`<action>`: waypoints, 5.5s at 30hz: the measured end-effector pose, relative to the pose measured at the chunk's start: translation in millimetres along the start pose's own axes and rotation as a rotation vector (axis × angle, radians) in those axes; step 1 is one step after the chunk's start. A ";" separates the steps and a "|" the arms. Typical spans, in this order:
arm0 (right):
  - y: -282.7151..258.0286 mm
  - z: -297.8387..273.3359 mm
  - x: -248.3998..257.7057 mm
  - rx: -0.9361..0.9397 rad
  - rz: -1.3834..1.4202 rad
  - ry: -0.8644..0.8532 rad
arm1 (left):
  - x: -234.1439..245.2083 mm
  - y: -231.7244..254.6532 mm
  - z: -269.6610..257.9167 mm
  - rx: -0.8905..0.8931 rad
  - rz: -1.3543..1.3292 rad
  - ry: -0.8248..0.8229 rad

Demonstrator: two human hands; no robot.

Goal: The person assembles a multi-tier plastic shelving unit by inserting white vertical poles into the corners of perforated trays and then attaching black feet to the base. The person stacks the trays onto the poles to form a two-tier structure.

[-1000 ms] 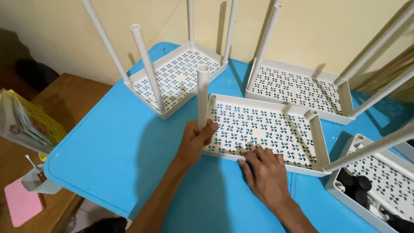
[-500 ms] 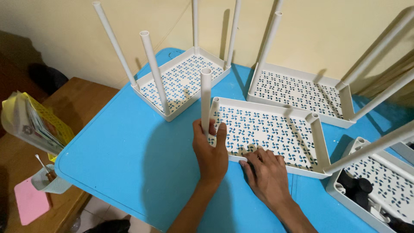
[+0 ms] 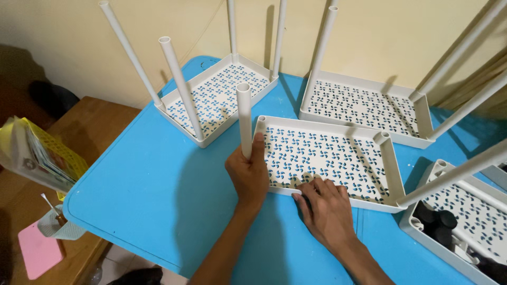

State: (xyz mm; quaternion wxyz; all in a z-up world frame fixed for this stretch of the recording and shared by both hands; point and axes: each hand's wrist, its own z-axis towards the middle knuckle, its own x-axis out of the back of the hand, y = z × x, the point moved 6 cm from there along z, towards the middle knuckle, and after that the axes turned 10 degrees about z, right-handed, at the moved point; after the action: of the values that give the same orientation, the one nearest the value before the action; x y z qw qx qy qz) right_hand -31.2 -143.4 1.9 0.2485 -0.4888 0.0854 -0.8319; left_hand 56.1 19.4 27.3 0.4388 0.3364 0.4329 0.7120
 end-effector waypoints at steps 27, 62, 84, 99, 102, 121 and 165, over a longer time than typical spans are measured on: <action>-0.7 0.5 1.7 -0.023 0.029 -0.012 | -4.7 -33.7 19.6 0.154 -0.169 -0.627; 1.6 -1.8 -0.7 0.002 -0.019 0.004 | -6.0 -18.4 6.8 0.069 -0.140 -0.282; -0.5 -0.7 4.5 -0.011 0.027 0.018 | -2.8 -23.7 4.4 0.035 -0.120 -0.361; 3.5 -0.5 5.1 -0.020 0.023 0.018 | -9.3 6.5 -22.8 0.004 0.057 0.049; 2.1 0.1 5.4 -0.028 0.030 0.014 | -8.1 -7.9 -15.4 0.124 0.021 0.036; 3.8 0.7 3.6 -0.034 0.028 0.008 | -11.5 -23.1 11.2 0.041 -0.136 -0.350; 2.8 1.7 5.8 -0.012 0.030 0.038 | -8.4 13.2 0.7 -0.020 -0.045 0.081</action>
State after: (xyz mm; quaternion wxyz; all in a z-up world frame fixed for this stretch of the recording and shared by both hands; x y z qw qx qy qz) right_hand -31.0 -148.5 6.2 0.2564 -0.4732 0.1025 -0.8366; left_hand 55.5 8.8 38.7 0.4400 0.2931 0.4507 0.7193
